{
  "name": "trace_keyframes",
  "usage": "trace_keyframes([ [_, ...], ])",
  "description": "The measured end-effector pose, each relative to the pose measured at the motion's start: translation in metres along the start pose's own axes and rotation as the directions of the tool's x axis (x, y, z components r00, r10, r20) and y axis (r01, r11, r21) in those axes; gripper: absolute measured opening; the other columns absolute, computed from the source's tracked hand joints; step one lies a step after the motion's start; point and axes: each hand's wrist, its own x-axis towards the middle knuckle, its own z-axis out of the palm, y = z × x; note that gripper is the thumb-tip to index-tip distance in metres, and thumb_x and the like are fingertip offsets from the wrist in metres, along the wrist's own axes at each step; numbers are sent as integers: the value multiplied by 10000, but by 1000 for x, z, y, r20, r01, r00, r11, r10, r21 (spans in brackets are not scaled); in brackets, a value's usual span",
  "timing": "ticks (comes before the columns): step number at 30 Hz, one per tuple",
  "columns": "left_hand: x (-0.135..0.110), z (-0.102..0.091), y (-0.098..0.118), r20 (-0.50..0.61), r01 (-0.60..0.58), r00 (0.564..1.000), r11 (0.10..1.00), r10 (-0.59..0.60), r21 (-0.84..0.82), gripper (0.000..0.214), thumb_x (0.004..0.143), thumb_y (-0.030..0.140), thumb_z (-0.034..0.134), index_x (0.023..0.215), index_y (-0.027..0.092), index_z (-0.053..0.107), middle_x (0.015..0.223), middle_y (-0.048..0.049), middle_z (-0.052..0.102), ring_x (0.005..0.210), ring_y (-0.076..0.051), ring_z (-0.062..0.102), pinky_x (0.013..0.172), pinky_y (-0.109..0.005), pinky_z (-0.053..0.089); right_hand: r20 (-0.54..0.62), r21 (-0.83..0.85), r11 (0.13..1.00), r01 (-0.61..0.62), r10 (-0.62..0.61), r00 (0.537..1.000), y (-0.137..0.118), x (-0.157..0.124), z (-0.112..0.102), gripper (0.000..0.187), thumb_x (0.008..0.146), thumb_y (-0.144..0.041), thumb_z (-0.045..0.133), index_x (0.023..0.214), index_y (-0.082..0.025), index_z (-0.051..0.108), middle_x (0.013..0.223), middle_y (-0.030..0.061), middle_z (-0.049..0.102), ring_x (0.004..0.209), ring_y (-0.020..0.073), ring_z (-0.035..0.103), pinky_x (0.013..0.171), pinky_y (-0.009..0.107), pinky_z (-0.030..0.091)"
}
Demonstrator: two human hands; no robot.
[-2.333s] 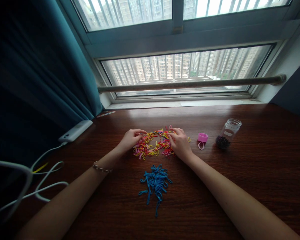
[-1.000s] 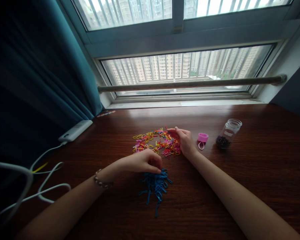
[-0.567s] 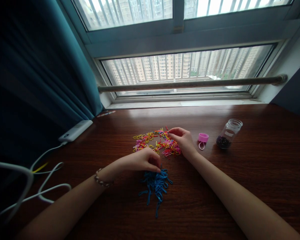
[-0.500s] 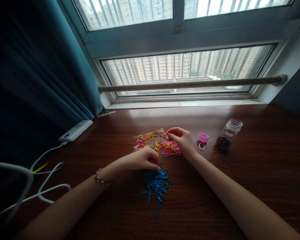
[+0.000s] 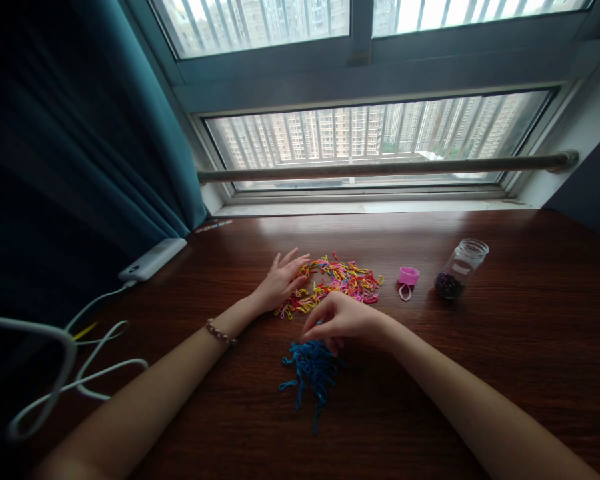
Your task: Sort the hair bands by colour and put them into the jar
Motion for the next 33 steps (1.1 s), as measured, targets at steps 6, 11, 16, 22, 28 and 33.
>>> trace_keyframes([
  [6,0,1,0,115,59,992,998,-55,-34,404,901,407,265,1227,237,431,1321,-55,444,1318,-227,190,1028,-591,45,-681,-590,807,-26,-481,552,25,6,-24,220,826,-281,482,883,-158,656,824,79,673,748,189,603,686,317,474],
  [11,-1,3,-1,68,43,997,998,-40,-38,359,904,367,285,1172,232,483,1272,-51,493,1276,-218,284,1026,-576,92,-492,-833,535,-143,-596,634,42,8,-34,195,816,-178,482,881,-209,663,920,47,672,915,215,534,866,389,409],
  [16,-1,6,-6,-75,12,997,997,-17,-73,298,892,296,340,1064,207,567,1164,-56,569,1190,-208,401,1027,-504,210,-505,-842,493,-220,-576,642,49,10,-31,200,827,-206,480,873,-225,674,1000,29,656,1017,235,476,901,413,375],
  [22,-1,4,-12,-314,7,946,975,-79,-223,175,829,205,459,904,172,614,945,-77,632,921,-179,572,853,-329,446,-543,-818,515,-256,-543,641,52,11,-32,233,840,-198,448,958,-195,649,1049,45,640,1065,244,443,910,423,370],
  [28,-2,3,-14,-383,157,891,957,-243,-243,27,737,203,574,737,176,572,754,-22,621,741,-160,583,731,-289,462,-553,-796,576,-186,-567,611,53,11,-37,235,837,-174,437,941,-187,647,985,67,655,1001,217,490,879,388,407],
  [33,-2,2,-12,-365,188,889,948,-276,-258,118,733,276,582,694,175,536,705,-5,598,700,-142,568,685,-258,450,-528,-812,552,-188,-560,638,58,13,-38,240,827,-190,461,988,-213,638,1063,56,636,1068,236,461,907,439,379],
])
